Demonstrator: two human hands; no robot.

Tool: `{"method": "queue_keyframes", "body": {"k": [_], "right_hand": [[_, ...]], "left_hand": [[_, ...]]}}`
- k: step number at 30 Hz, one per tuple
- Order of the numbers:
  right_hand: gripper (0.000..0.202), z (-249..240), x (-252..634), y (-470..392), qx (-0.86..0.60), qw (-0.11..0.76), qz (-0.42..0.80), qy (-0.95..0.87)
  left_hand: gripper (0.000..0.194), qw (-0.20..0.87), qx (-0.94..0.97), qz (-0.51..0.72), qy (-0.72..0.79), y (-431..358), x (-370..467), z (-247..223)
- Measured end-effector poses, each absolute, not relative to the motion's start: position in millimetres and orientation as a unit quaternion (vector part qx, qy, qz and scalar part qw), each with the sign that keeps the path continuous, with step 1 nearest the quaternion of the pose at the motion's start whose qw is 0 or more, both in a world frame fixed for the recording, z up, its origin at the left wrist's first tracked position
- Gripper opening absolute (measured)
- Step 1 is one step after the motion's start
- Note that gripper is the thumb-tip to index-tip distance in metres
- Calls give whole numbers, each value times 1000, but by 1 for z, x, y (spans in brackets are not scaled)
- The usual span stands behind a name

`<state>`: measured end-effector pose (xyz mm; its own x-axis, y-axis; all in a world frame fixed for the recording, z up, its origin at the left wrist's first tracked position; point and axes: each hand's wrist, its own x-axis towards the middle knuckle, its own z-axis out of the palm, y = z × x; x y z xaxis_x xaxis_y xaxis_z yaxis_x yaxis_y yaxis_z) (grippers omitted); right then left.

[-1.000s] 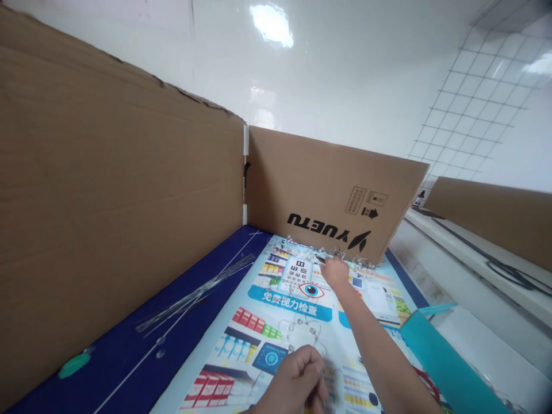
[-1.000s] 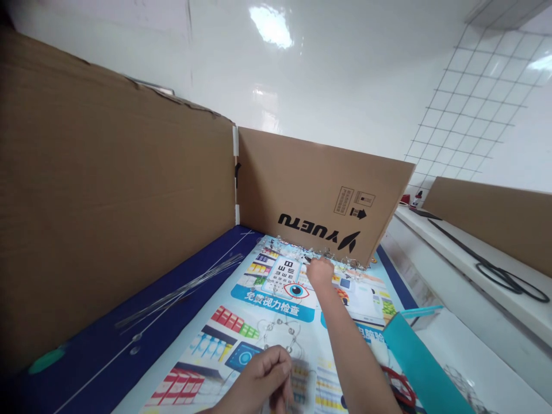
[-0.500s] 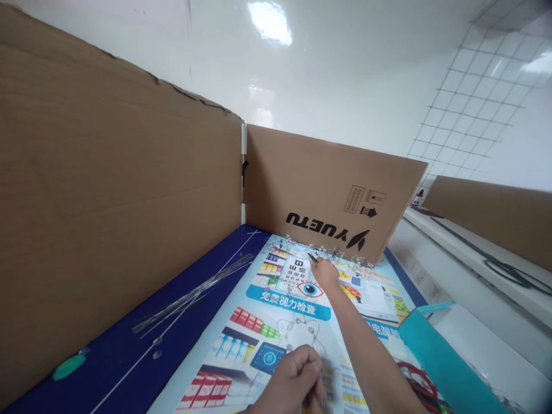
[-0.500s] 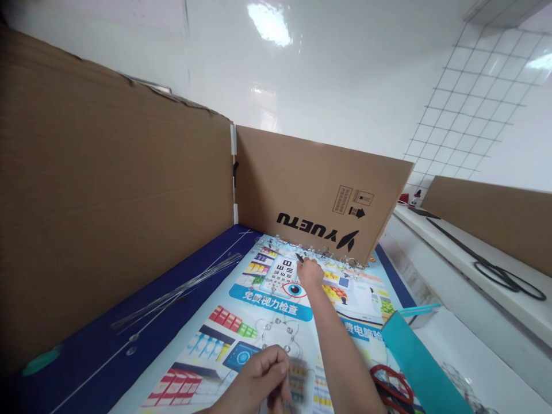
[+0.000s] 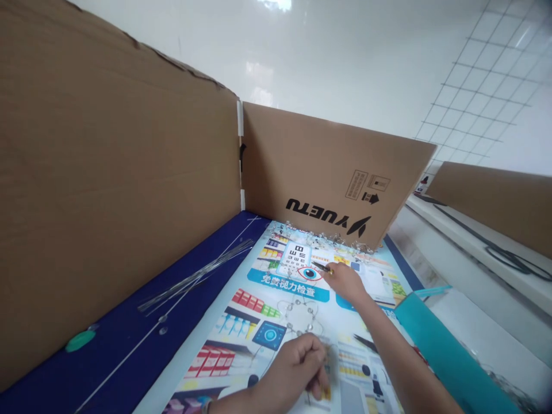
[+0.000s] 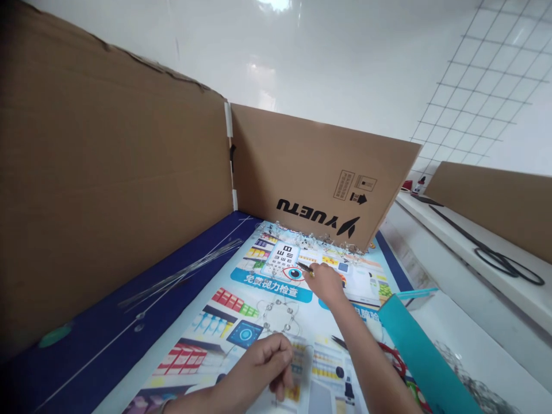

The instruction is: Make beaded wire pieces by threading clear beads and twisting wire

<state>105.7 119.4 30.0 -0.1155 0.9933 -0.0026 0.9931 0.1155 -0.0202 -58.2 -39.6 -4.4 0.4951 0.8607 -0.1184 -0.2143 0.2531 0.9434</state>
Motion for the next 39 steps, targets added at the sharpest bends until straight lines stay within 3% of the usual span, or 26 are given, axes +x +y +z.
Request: {"method": "queue_keyframes", "body": {"k": [6, 16, 23, 33, 39], "right_hand": [[44, 30, 102, 66, -609, -6, 18, -793], [36, 15, 39, 98, -589, 4, -35, -808], [35, 27, 58, 90, -603, -6, -48, -796], [31, 43, 95, 21, -569, -41, 35, -821], [27, 48, 96, 13, -570, 4, 10, -821]], "left_hand": [[24, 725, 478, 369, 331, -46, -56, 1], [27, 728, 473, 367, 334, -44, -57, 0], [26, 722, 484, 364, 335, -45, -58, 5], [17, 715, 559, 296, 297, -57, -58, -6], [20, 707, 549, 319, 312, -52, -62, -4]]}}
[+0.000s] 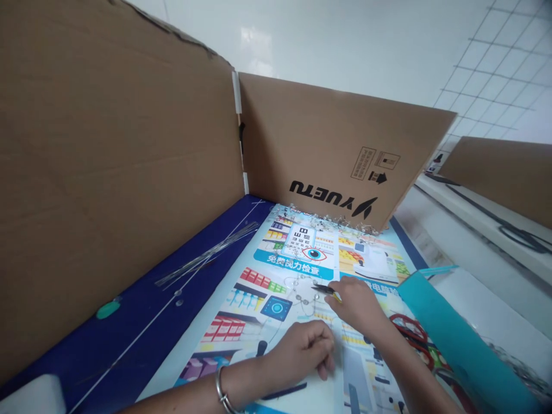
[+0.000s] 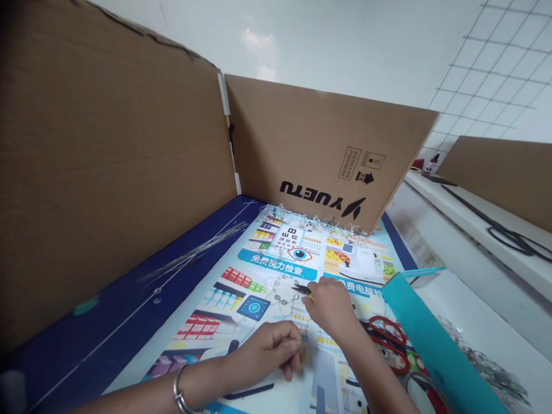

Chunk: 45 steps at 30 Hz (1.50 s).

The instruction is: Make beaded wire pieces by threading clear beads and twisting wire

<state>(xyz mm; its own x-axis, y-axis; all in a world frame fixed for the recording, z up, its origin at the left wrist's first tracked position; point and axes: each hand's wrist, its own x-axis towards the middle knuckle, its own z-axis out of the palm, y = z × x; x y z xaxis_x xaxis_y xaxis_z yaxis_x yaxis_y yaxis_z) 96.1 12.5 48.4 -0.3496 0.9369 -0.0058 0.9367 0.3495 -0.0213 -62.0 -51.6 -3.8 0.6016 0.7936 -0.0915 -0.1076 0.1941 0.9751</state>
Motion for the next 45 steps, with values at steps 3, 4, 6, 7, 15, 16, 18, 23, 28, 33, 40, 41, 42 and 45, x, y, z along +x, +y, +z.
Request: {"method": "queue_keyframes", "body": {"k": [3, 4, 6, 7, 15, 16, 18, 23, 28, 33, 40, 41, 42, 45], "right_hand": [[30, 47, 100, 3, -568, 77, 61, -817], [30, 45, 101, -1, -566, 112, 83, -812], [29, 35, 100, -11, -556, 176, 124, -803], [27, 29, 98, -15, -547, 207, 130, -801], [27, -4, 102, -23, -436, 239, -118, -860], [27, -5, 104, -23, -424, 228, -145, -864], [28, -6, 107, -23, -406, 210, -188, -869], [32, -4, 110, -25, -379, 191, -248, -871], [34, -2, 113, -25, -352, 188, -271, -876], [36, -2, 117, -25, -339, 182, -280, -880], [38, 0, 119, -26, -330, 179, -285, -882], [38, 0, 119, -26, -329, 175, -287, -883], [38, 1, 119, -26, -328, 172, -288, -883], [37, 2, 119, -27, -326, 168, -291, -884]], "left_hand": [[20, 677, 526, 381, 345, -40, -70, 3], [20, 660, 517, 409, 359, -35, -73, 6], [20, 632, 490, 461, 386, -25, -79, 9], [20, 621, 476, 481, 397, -20, -82, 10], [21, 647, 392, 507, 412, -5, -97, 5], [20, 654, 387, 505, 410, -4, -98, 5], [20, 661, 385, 496, 410, -3, -99, 6], [17, 686, 393, 457, 406, 1, -102, 4], [16, 709, 388, 436, 395, 2, -103, -1], [17, 717, 381, 428, 396, 1, -102, -3], [18, 732, 359, 423, 394, -1, -101, -1], [16, 735, 355, 423, 393, -2, -101, -1], [15, 737, 352, 422, 392, -2, -101, 0], [13, 740, 346, 421, 393, -2, -100, 1]]}}
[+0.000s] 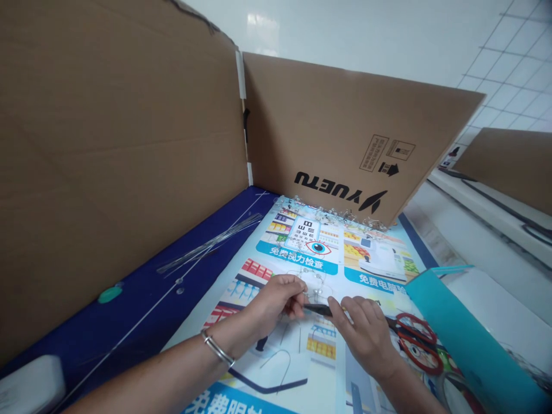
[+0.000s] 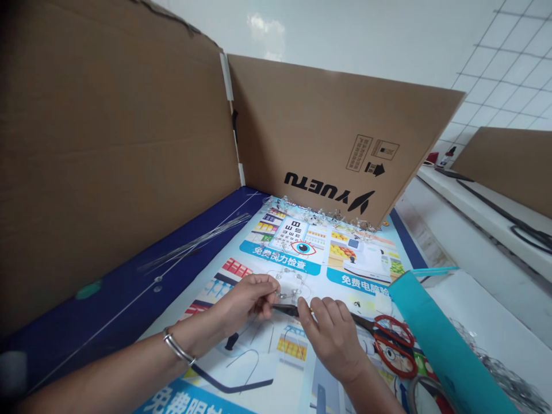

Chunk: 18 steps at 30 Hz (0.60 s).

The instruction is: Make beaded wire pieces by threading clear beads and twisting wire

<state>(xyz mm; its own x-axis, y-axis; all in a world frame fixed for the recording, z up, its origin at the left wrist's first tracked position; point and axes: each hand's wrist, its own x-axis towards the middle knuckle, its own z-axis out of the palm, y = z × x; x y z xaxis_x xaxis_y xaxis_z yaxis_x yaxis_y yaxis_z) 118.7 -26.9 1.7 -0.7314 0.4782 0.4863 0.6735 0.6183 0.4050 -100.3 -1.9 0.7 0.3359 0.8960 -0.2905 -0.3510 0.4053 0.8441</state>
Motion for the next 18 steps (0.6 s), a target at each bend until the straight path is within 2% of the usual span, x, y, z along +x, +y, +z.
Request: {"method": "queue_keyframes", "body": {"k": [18], "right_hand": [[32, 0, 116, -27, -324, 185, -268, -888]], "left_hand": [[16, 720, 381, 410, 410, -1, -100, 2]]}}
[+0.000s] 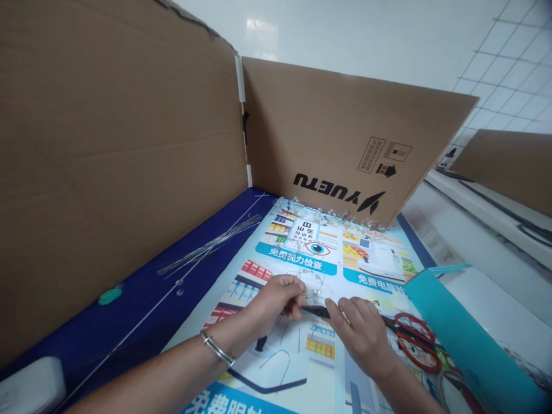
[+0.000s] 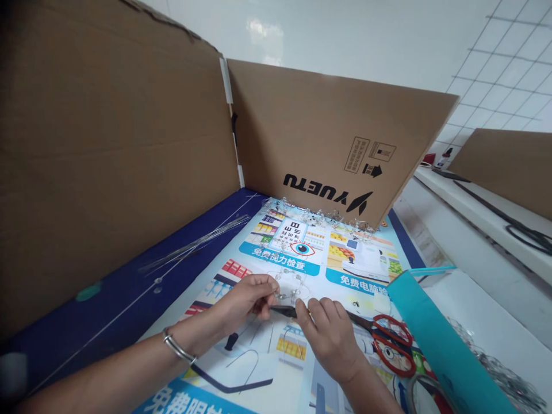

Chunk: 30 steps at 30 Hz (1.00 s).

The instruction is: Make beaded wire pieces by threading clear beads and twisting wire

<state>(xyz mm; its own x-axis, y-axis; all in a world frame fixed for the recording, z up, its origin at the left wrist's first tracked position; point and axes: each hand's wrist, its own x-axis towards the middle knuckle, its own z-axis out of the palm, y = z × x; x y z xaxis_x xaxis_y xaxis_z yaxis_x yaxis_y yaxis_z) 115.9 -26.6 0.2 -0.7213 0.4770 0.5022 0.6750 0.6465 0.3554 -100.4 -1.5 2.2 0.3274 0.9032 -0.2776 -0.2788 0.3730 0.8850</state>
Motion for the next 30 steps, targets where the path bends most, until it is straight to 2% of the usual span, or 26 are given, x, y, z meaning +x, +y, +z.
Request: {"method": "queue_keyframes", "body": {"k": [14, 30], "right_hand": [[26, 1, 107, -27, -350, 189, -178, -900], [18, -8, 108, -27, -389, 247, -41, -887]], "left_hand": [[16, 622, 501, 425, 426, 1, -102, 11], [20, 587, 543, 445, 403, 0, -102, 10]]}}
